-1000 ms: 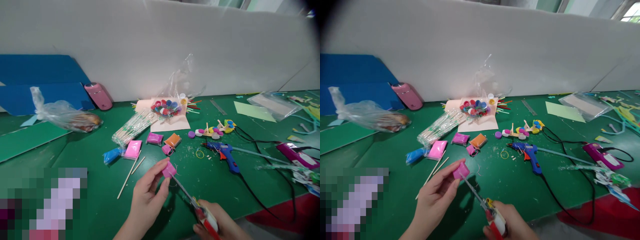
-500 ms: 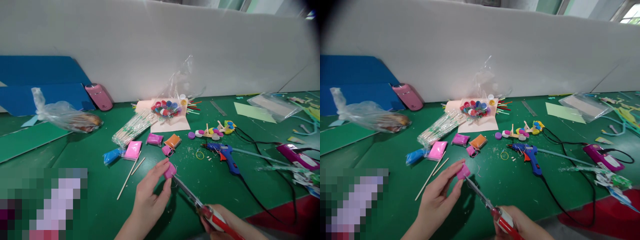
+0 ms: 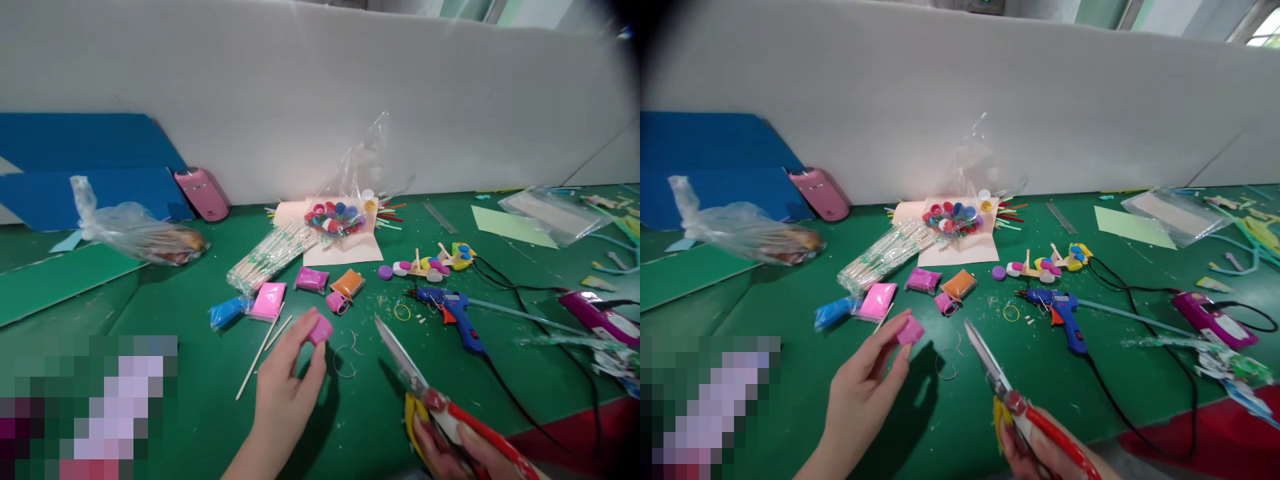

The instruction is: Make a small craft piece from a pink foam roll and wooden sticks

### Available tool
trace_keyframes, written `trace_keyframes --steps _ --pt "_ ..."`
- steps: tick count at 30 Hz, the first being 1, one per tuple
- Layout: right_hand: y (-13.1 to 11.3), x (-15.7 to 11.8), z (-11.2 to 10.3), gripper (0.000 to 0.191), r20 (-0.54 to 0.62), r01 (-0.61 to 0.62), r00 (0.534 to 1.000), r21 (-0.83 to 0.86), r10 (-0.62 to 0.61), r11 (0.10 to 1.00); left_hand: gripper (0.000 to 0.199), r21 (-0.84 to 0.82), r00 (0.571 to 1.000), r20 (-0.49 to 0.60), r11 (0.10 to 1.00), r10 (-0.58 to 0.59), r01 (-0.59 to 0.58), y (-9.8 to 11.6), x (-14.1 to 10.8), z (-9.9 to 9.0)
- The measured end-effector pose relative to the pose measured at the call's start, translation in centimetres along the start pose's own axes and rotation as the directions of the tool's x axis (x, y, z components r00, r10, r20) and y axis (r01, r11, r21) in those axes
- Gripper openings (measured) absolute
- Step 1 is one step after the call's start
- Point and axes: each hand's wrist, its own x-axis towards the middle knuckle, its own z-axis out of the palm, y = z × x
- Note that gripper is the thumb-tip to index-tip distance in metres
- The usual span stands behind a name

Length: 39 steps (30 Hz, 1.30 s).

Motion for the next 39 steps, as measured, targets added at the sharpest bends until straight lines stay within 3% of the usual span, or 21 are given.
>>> trace_keyframes --steps 1,3,5,7,9,11,14,18,22,25,28,32,35,39 --pt "-0.8 0.3 0.1 0.038 -0.013 0.017 1.000 -0.065 -0.018 0.998 0.029 -0.117 0.988 0.030 0.981 -0.150 0.153 0.2 0.1 0.0" --pt "-2.2 1.0 0.3 0.031 -0.086 0.081 0.990 -0.284 -0.110 0.955 0.027 -0.352 0.912 0.142 0.842 -0.384 0.409 0.6 0.2 0.2" --pt "-3.0 1.7 0.2 0.027 -0.219 0.079 0.923 -0.697 -0.316 0.712 0.026 -0.512 0.832 0.256 0.661 -0.492 0.549 0.9 0.1 0.4" --pt "-3.2 2.1 -0.4 0.034 -0.251 -0.052 0.832 -0.923 -0.495 0.380 0.026 -0.578 0.774 0.336 0.531 -0.537 0.619 1.1 0.0 0.6" --pt "-2.8 2.3 -1.2 0.044 -0.206 -0.132 0.790 -0.977 -0.577 0.168 0.026 -0.594 0.738 0.373 0.465 -0.563 0.656 1.2 -0.1 0.7" --pt "-2.3 2.2 -1.9 0.050 -0.138 -0.149 0.775 -0.988 -0.617 0.034 0.026 -0.591 0.714 0.392 0.437 -0.580 0.679 1.3 -0.3 0.8" --pt "-2.1 2.1 -2.3 0.051 -0.082 -0.175 0.756 -0.981 -0.649 -0.080 0.025 -0.581 0.700 0.412 0.423 -0.583 0.695 1.4 -0.5 1.1" --pt "-2.4 2.2 -2.1 0.046 -0.060 -0.197 0.735 -0.972 -0.675 -0.128 0.024 -0.569 0.704 0.421 0.439 -0.571 0.696 1.7 -0.6 1.4" --pt "-3.4 2.3 -0.9 0.038 -0.064 -0.155 0.691 -0.986 -0.720 -0.062 0.024 -0.539 0.702 0.419 0.465 -0.576 0.702 1.9 -0.8 1.8" --pt "-4.7 2.3 1.3 0.030 0.004 0.025 0.618 -1.000 -0.786 0.014 0.025 -0.514 0.691 0.430 0.472 -0.581 0.716 2.2 -0.9 2.1" --pt "-5.9 2.5 4.0 0.027 0.188 0.306 0.570 -0.952 -0.800 -0.006 0.027 -0.493 0.686 0.435 0.483 -0.583 0.724 2.4 -1.1 2.4" --pt "-6.7 3.2 5.8 0.029 0.265 0.442 0.600 -0.896 -0.754 0.036 0.025 -0.475 0.698 0.447 0.513 -0.559 0.715 2.4 -1.4 2.4" --pt "-6.8 3.7 6.0 0.025 0.269 0.469 0.645 -0.878 -0.715 0.093 0.023 -0.484 0.693 0.474 0.497 -0.543 0.720 2.2 -1.7 2.4" --pt "-6.8 3.8 5.9 0.023 0.279 0.506 0.652 -0.853 -0.705 0.130 0.022 -0.501 0.673 0.495 0.453 -0.549 0.737 2.1 -1.9 2.5"
